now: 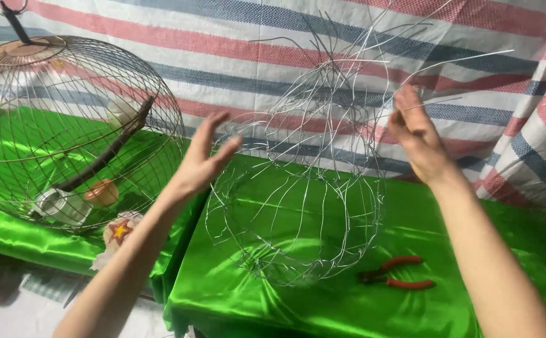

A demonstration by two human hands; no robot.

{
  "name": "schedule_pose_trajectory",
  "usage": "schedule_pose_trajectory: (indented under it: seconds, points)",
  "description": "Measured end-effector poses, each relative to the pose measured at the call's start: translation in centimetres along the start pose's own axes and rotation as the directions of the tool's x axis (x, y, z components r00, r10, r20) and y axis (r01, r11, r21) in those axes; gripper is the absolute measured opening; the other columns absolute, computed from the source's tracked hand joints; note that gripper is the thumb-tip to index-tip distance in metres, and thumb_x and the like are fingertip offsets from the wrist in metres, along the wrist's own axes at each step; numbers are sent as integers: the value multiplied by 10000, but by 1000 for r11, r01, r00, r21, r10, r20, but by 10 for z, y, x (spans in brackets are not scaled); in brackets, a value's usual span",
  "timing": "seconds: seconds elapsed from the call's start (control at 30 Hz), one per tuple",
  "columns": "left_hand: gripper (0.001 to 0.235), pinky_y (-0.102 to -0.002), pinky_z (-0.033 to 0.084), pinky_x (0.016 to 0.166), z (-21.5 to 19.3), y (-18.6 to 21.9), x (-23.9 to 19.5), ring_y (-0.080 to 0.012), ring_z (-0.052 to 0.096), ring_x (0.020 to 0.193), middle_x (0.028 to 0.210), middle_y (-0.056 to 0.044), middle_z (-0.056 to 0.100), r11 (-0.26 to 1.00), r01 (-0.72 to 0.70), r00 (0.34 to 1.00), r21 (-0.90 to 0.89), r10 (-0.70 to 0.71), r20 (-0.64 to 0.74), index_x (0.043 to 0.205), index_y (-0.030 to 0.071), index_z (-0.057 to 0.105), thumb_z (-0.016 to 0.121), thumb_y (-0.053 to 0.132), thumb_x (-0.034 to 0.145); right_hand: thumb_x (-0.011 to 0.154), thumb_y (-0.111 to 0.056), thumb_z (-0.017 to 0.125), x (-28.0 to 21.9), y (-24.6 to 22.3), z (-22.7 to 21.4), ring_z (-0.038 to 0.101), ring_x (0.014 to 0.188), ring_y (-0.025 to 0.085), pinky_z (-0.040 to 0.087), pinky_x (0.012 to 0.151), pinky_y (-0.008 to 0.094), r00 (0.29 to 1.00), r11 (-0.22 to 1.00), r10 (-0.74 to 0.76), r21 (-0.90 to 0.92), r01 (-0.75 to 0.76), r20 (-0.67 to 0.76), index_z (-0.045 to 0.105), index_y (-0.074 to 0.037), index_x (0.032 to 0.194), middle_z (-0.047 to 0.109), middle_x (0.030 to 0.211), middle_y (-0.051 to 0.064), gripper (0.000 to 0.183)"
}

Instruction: The person is manually securing the joints of a wire cage by twisting the wire ends together and using pliers.

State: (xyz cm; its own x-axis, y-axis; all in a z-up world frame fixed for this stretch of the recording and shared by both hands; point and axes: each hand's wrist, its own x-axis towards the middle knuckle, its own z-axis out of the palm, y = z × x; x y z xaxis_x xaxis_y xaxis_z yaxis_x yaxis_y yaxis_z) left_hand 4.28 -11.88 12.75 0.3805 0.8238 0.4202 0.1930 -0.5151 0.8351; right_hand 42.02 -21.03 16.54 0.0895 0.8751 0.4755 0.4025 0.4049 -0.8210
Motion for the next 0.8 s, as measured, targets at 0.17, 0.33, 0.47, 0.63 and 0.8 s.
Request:
schedule_pose_trajectory:
  seconds: [0.17, 0.33, 0.47, 0.63, 0.8]
  points:
    - [1018, -734, 75, 1183, 15, -7, -7, -543, 93, 1513, 1615, -318, 208, 969, 188, 980, 157, -196, 38, 1598, 161, 340, 612, 779, 836, 1003, -490, 588, 10, -5, 20, 85, 1499, 569, 48, 1170, 745, 999, 996, 15, 90, -20, 49, 32, -69, 1620, 102, 1603, 417, 931]
    - [1002, -721, 72, 1199, 18, -23, -10, -530, 98, 1524, 1624, -301, 218, 958, 216, 969, 191, -234, 79, 1609, 224, 323, 628, 777, 831, 1060, -257, 640, 18, 3, 36, 361, 1419, 499, 197, 1174, 734, 998, 991, -51, 121, 56, -41, 18, -55, 1605, 358, 1446, 389, 851]
    - [984, -694, 70, 1213, 17, -26, -7, -506, 142, 1527, 1618, -279, 263, 947, 226, 964, 229, -252, 91, 1614, 254, 312, 599, 791, 842, 1080, -101, 608, 25, 10, 44, 560, 1293, 421, 350, 1144, 651, 990, 989, -116, 82, 123, -86, 139, 12, 1578, 580, 1265, 323, 694]
    - [879, -706, 144, 1194, 17, 8, 7, -526, 269, 1475, 1521, -319, 379, 973, 40, 998, 226, -51, 42, 1557, 114, 391, 610, 676, 917, 1064, -78, 649, 31, 22, 42, 627, 1162, 366, 495, 1056, 556, 985, 991, -126, 35, 131, -118, 214, 34, 1550, 615, 1177, 284, 662]
    - [688, -683, 316, 1119, 45, 47, 33, -533, 437, 1365, 1391, -301, 516, 930, -322, 945, 177, 328, -2, 1462, 44, 503, 631, 533, 997, 1046, -42, 674, 34, 21, 40, 648, 1153, 353, 576, 1038, 500, 987, 984, -136, 99, 145, -88, 63, 4, 1591, 584, 1183, 283, 821]
